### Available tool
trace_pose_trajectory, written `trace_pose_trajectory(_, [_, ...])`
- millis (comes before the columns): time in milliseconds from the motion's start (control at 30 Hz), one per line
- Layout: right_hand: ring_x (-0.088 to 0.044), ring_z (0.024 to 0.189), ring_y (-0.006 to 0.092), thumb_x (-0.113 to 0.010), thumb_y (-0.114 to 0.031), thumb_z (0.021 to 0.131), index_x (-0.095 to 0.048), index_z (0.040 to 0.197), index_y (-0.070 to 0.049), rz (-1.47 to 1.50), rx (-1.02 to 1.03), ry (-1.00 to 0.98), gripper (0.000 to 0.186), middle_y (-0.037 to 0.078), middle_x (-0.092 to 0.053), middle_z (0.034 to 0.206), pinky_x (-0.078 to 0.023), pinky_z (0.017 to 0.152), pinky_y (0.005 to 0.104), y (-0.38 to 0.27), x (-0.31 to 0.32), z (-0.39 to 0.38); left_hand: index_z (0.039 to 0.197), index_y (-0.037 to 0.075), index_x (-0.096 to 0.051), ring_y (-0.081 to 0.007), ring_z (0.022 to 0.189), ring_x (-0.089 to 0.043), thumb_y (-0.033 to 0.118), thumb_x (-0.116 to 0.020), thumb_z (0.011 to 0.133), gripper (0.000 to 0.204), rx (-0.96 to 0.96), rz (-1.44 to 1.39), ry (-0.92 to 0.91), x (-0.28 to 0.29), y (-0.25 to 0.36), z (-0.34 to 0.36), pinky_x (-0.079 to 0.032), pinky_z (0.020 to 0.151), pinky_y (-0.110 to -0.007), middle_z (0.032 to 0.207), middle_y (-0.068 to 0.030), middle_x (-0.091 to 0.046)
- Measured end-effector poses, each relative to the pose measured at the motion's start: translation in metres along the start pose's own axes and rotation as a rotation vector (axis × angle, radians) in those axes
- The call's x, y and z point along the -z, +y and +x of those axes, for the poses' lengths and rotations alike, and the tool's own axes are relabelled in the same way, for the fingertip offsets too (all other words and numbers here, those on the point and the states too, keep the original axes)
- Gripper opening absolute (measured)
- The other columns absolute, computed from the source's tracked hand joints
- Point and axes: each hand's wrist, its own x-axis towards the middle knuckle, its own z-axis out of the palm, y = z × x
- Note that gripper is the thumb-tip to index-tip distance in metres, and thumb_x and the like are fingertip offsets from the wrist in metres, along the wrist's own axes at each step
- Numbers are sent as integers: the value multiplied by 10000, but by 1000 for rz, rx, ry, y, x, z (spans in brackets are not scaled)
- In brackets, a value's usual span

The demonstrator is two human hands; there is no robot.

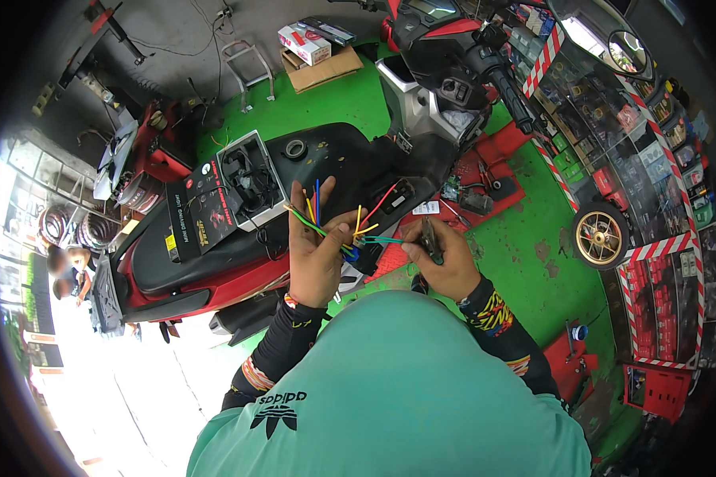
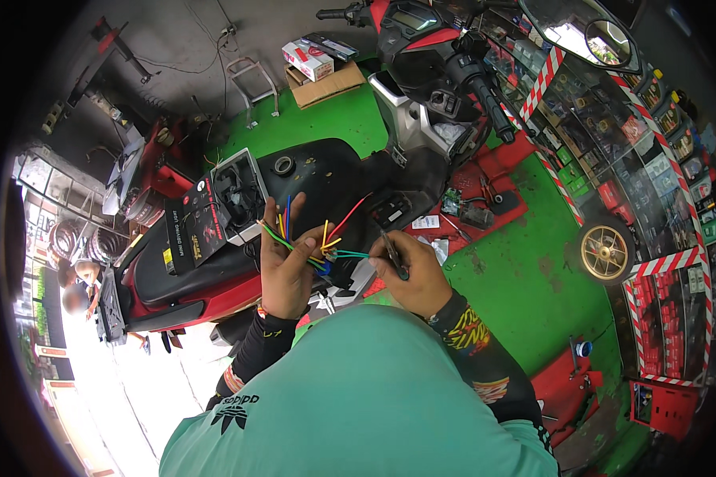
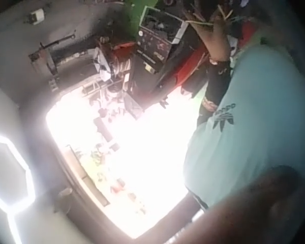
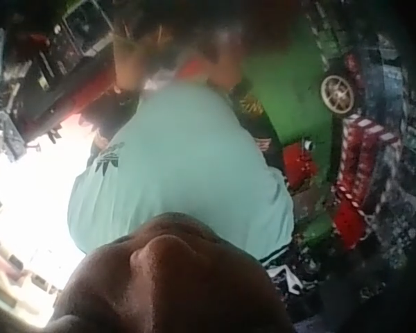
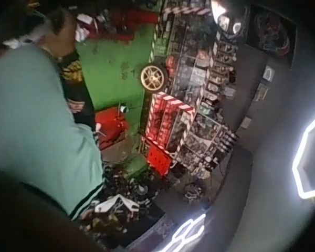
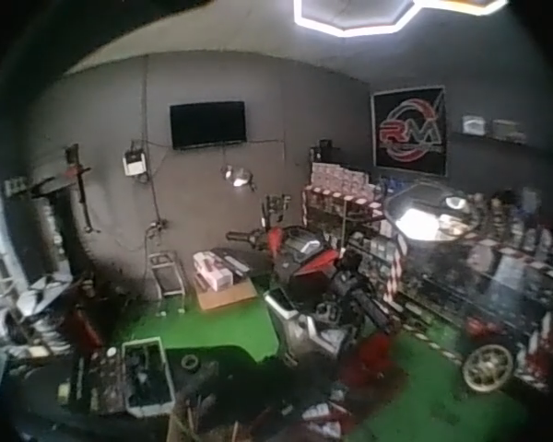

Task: The person is repairing or modifying motorcycle wiring by stripping wire insulation and connecting wires together.

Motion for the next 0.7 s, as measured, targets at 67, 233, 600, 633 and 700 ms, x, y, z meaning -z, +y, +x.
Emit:
trace_pose_trajectory(67, [-595, 736, 126, -676, -32, 911, -586, 999, -2, 112, -68, -8, 130, 65, -630, 825, -496, 703, 295, -15, 0, 3, 1627, 184, 7, -328, 1200, -646, -131, -502, 933, 916, 8, -4, -30, 0, -2, -1, -535, 952, -358, 1619, -220, -271])
trace_pose_trajectory(233, [-589, 711, 128, -656, -32, 922, -577, 971, 8, 127, -133, -72, 101, 60, -614, 781, -500, 706, 291, -51, 6, 17, 1613, 75, -3, -310, 1226, -624, -58, -546, 970, 852, 129, 167, -122, 9, -19, 0, -488, 1038, -371, 1564, -212, -354])
trace_pose_trajectory(600, [-544, 683, 130, -650, -36, 899, -561, 954, -5, -66, -146, -36, 109, 70, -585, 741, -466, 658, 317, -55, 14, 26, 932, -28, -674, -185, 883, -662, 191, -774, 889, 245, 137, 960, -31, 4, 36, -6, -533, 750, -344, 864, -123, -698])
trace_pose_trajectory(633, [-544, 683, 130, -650, -36, 899, -561, 954, -5, -68, -147, -43, 109, 70, -585, 741, -466, 658, 317, -55, 13, 26, 984, -9, -675, -190, 881, -672, 124, -790, 852, 220, -168, 917, -233, -4, 37, -7, -537, 761, -330, 906, -115, -697])
trace_pose_trajectory(700, [-556, 713, 127, -647, -30, 902, -557, 968, -2, -92, -148, -133, 116, 69, -596, 766, -482, 689, 313, -57, 13, 28, 1102, 20, -654, -238, 936, -692, 19, -820, 774, 367, -511, 924, -393, -31, 38, -7, -547, 835, -345, 1036, -126, -693])
